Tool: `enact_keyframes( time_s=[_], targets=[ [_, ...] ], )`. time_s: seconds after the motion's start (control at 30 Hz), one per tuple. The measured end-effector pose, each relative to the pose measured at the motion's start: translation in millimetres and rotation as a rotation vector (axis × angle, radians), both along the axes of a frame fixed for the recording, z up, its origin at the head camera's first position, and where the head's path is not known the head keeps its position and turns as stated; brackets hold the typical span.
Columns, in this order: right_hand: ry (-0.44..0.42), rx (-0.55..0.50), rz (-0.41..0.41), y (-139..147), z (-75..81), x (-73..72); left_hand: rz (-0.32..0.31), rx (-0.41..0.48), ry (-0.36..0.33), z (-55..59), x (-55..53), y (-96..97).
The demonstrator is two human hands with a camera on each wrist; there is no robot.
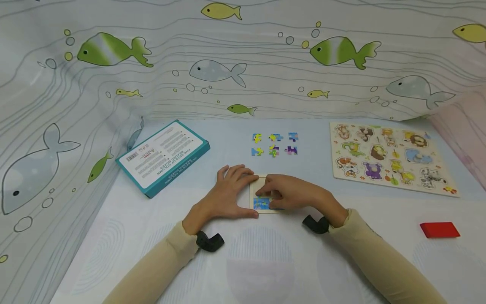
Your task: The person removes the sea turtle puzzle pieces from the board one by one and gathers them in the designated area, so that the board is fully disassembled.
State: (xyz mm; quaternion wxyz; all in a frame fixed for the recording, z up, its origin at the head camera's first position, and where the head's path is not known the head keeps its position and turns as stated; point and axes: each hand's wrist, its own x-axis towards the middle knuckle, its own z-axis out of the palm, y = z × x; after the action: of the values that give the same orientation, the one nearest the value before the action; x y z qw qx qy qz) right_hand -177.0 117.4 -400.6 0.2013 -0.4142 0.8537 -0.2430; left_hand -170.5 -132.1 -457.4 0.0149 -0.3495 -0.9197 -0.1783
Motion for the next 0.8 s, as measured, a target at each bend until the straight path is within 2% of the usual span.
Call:
enact_keyframes(
  time_s=[0.17, 0.47, 0.8],
  targets=[
    [0.007, -0.015, 0.019, 0.2, 1.0, 1.5, -0.003, -0.001, -0.003, 0.6, -0.1, 0.3],
    [-0.006, -0.048, -0.002, -3.3, -6.1, 1.6, -0.004, 0.002, 0.002, 0.6, 0.2, 0.2],
    [-0.022, -0.037, -0.012, -1.8, -3.8, 1.3, -0.003, 0.002, 0.001, -0.3, -0.1, 0.1]
  ],
)
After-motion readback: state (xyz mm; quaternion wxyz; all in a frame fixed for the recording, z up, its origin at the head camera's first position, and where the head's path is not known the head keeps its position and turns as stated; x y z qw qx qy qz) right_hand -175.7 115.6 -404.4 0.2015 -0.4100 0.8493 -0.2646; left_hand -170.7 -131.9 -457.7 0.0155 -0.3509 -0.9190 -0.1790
